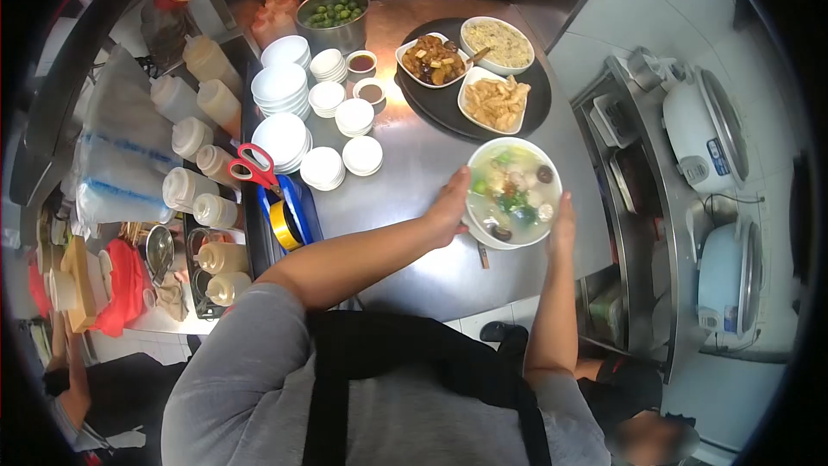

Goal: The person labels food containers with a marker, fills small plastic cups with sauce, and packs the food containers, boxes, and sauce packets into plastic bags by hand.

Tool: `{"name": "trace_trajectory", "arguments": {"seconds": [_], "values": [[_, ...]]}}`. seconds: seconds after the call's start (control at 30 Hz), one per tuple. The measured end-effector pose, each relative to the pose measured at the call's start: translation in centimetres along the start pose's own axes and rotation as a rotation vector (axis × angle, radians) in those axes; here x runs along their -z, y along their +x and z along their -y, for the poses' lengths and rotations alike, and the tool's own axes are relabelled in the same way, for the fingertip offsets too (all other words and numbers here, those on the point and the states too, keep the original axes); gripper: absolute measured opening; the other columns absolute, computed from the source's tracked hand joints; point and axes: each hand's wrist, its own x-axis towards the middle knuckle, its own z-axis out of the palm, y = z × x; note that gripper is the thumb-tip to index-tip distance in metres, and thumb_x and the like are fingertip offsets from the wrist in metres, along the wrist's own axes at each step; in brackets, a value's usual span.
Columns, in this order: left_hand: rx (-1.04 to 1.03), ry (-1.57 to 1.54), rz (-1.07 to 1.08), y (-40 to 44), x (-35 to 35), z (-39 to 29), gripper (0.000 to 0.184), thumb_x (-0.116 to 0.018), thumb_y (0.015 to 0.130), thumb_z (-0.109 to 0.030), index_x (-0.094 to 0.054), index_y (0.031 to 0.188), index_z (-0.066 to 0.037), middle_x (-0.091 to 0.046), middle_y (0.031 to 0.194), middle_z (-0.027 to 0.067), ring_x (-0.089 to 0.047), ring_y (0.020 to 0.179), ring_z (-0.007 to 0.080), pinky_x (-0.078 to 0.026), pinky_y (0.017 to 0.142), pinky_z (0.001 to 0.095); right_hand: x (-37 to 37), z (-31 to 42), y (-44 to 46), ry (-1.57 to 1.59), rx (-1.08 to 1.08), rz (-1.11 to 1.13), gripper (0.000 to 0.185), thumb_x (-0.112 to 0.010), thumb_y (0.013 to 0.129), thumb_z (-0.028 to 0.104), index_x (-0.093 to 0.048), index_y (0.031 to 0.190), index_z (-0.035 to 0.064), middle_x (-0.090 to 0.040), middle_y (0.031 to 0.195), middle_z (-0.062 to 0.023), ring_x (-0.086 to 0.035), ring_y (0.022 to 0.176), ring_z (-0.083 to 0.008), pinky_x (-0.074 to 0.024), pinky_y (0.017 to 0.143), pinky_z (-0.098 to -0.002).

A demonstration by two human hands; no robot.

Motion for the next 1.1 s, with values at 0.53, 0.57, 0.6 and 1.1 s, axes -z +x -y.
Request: {"name": "trace_trajectory", "arguments": {"seconds": [0.53, 0.57, 0.6, 1.1], "values": [[-0.353, 0.495, -0.027, 1.5, -8.4, -2.1, 0.078, -0.041, 0.089, -0.056, -0.005, 0.148, -0.018, 0.0, 0.15, 0.0252, -0.004, 0.139, 0.04, -0.014, 0.112, 0.044, 3.1, 4.6, 6.5, -0.523, -0.065, -0.187, 0.068, -0.041, 0.091, 0.057, -0.032, 0.142, 0.0127, -0.036, 0.144, -0.0153, -0.037, 0.13, -0.0305, -0.0275, 0.106, -0.0406], [-0.579, 0.477, 0.192, -1.7, -7.3, -2.4, 0.076, -0.045, 0.09, -0.051, -0.01, 0.147, -0.017, -0.011, 0.148, 0.0249, -0.015, 0.137, 0.0373, -0.019, 0.11, 0.0433, 5.0, 4.3, 8.7, -0.613, 0.376, -0.089, 0.059, -0.047, 0.092, 0.048, -0.042, 0.136, 0.0091, -0.042, 0.139, -0.0163, -0.041, 0.126, -0.0292, -0.0296, 0.103, -0.0337], [-0.805, 0.459, 0.411, -6.8, -6.1, -2.6, 0.073, -0.048, 0.09, -0.047, -0.014, 0.147, -0.015, -0.023, 0.145, 0.0247, -0.026, 0.134, 0.0345, -0.025, 0.108, 0.0425, 4.8, 5.4, 8.5, -0.632, 0.57, -0.101, 0.054, -0.051, 0.091, 0.041, -0.046, 0.133, 0.0076, -0.047, 0.132, -0.0162, -0.046, 0.118, -0.027, -0.0341, 0.098, -0.0313], [-0.707, 0.887, -1.304, -43.8, 40.1, 11.0, 0.041, -0.057, 0.067, 0.005, -0.055, 0.105, -0.008, -0.048, 0.111, 0.0164, -0.053, 0.103, 0.0323, -0.046, 0.087, 0.0375, -25.0, 13.1, -30.0, -0.186, 1.252, 0.341, 0.029, -0.055, 0.084, -0.007, -0.055, 0.112, -0.0005, -0.045, 0.122, -0.0141, -0.053, 0.099, -0.0198, -0.0445, 0.086, -0.0298]]}}
